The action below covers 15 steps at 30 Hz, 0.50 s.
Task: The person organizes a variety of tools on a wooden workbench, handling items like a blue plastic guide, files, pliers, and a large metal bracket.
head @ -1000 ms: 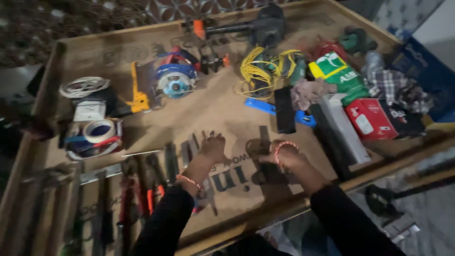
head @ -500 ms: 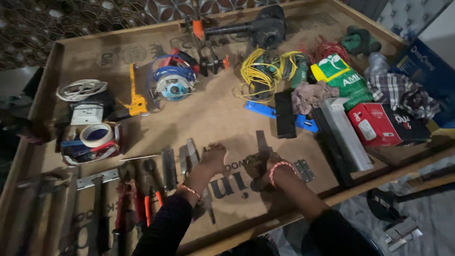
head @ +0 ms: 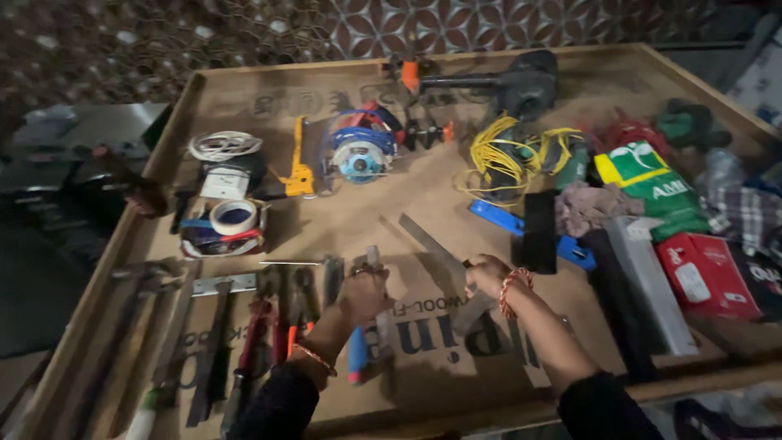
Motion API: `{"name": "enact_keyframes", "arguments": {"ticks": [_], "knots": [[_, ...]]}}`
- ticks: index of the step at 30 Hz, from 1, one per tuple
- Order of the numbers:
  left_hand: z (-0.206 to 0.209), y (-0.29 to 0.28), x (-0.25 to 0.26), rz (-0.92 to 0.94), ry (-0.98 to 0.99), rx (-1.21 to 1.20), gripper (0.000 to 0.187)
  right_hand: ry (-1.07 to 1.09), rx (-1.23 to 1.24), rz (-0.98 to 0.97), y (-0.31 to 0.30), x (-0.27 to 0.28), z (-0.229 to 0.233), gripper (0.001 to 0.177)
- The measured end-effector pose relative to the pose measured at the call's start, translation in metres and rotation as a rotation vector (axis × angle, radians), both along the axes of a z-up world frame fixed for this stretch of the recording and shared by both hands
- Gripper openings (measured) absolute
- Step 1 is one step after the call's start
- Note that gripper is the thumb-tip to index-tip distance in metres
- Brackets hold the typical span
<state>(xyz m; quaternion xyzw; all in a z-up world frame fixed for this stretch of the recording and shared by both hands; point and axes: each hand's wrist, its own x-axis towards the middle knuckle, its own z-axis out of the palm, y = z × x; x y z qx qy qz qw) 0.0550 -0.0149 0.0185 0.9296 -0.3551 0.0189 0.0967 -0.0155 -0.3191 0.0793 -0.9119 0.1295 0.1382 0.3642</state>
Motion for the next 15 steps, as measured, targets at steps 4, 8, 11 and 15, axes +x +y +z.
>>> {"name": "enact_keyframes", "arguments": {"ticks": [4, 8, 11, 15], "knots": [[-0.041, 0.029, 0.027, 0.059, 0.110, -0.020, 0.054, 0.033, 0.726, -0.124, -0.009, 0.038, -0.084, 0.026], [-0.095, 0.054, 0.028, 0.034, -0.372, -0.123, 0.041, 0.172, 0.797, -0.311, -0.010, 0.059, -0.155, 0.049], [-0.088, 0.057, 0.014, -0.004, -0.577, -0.060, 0.047, 0.122, 0.716, -0.505, -0.007, 0.054, -0.185, 0.058], [-0.050, 0.054, 0.000, 0.066, -0.096, -0.184, 0.055, 0.103, 0.666, -0.471, 0.005, 0.042, -0.163, 0.063]]}}
